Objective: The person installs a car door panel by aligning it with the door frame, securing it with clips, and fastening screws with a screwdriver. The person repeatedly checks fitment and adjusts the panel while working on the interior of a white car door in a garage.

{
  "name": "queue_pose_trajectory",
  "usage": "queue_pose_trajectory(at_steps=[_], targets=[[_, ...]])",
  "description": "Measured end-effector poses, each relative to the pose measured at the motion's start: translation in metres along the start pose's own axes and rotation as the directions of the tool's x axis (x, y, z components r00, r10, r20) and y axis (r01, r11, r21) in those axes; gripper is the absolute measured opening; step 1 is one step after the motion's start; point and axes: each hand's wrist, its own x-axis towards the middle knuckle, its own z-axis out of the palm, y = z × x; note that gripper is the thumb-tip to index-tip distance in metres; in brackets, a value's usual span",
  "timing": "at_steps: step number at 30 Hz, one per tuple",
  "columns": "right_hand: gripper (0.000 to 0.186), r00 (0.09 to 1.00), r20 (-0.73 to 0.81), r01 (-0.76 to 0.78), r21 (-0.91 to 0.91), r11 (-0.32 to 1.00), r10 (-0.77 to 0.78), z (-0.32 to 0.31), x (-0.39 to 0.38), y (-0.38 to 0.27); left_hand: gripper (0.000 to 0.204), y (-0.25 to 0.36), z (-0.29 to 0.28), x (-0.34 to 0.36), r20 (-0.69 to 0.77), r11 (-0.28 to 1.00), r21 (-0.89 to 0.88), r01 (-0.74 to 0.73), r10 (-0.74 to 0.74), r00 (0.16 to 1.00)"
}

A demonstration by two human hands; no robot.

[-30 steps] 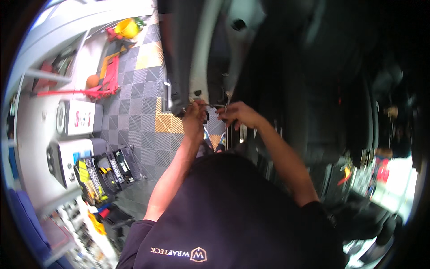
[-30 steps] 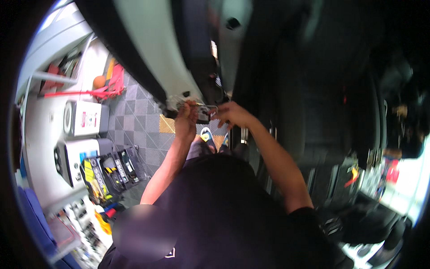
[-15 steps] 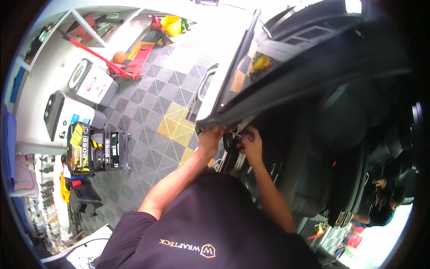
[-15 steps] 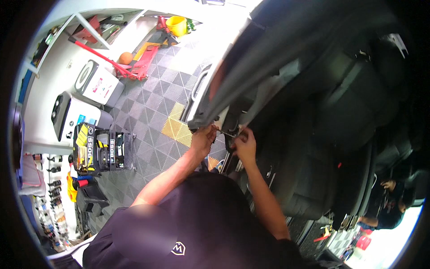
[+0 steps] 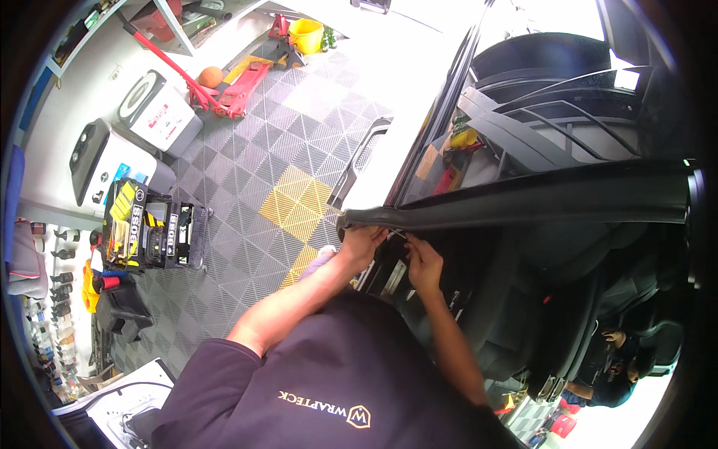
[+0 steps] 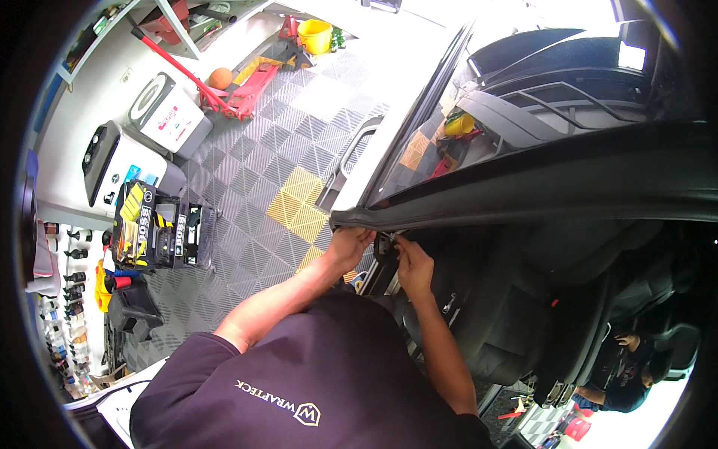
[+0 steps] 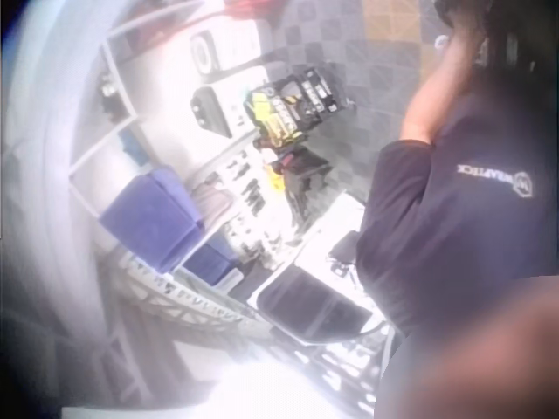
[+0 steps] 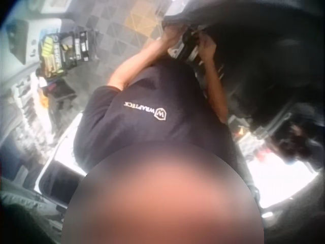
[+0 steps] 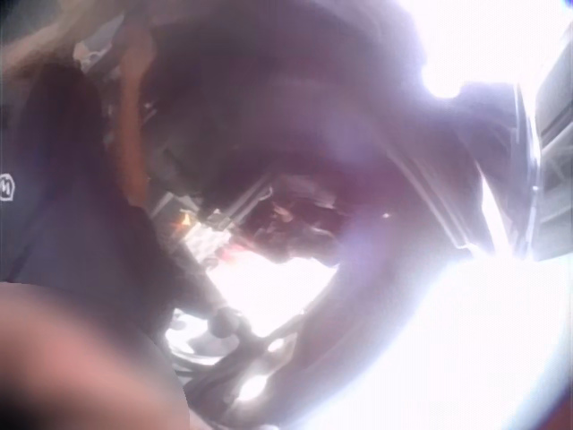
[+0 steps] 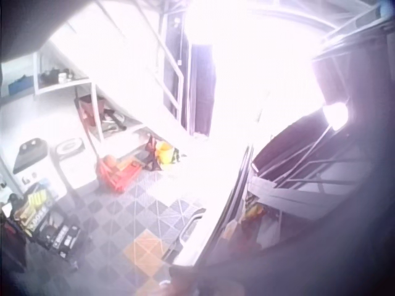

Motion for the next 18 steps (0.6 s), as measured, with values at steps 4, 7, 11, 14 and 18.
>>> queue_pose_trajectory(at_steps=[4,7,11,14,18], targets=[[0.046,0.915,0.022,0.385,-0.357,0.851,-0.404,0.004,0.0,0.009,0.017,0.007,0.009,-0.007,-0.02,0.996,-0.003,0.092,-0.092,0.996],[0.05,0.943,-0.05,0.303,-0.288,0.908,-0.33,0.01,0.003,0.0,0.014,0.012,0.021,-0.011,-0.066,0.995,0.097,0.031,-0.024,0.998],[0.035,0.857,0.024,-0.443,0.547,0.711,0.515,0.01,-0.003,-0.016,0.015,0.015,0.03,-0.013,-0.139,0.987,0.155,-0.042,0.064,0.988],[0.044,0.69,0.455,-0.653,0.727,0.213,0.563,-0.011,-0.007,-0.015,0.016,0.015,0.026,-0.012,-0.12,0.985,0.166,-0.056,0.076,0.99],[0.066,0.501,0.691,-0.759,0.64,-0.119,0.521,-0.024,-0.008,-0.008,0.015,0.016,0.016,-0.012,-0.062,0.988,0.137,-0.077,0.086,0.994]])
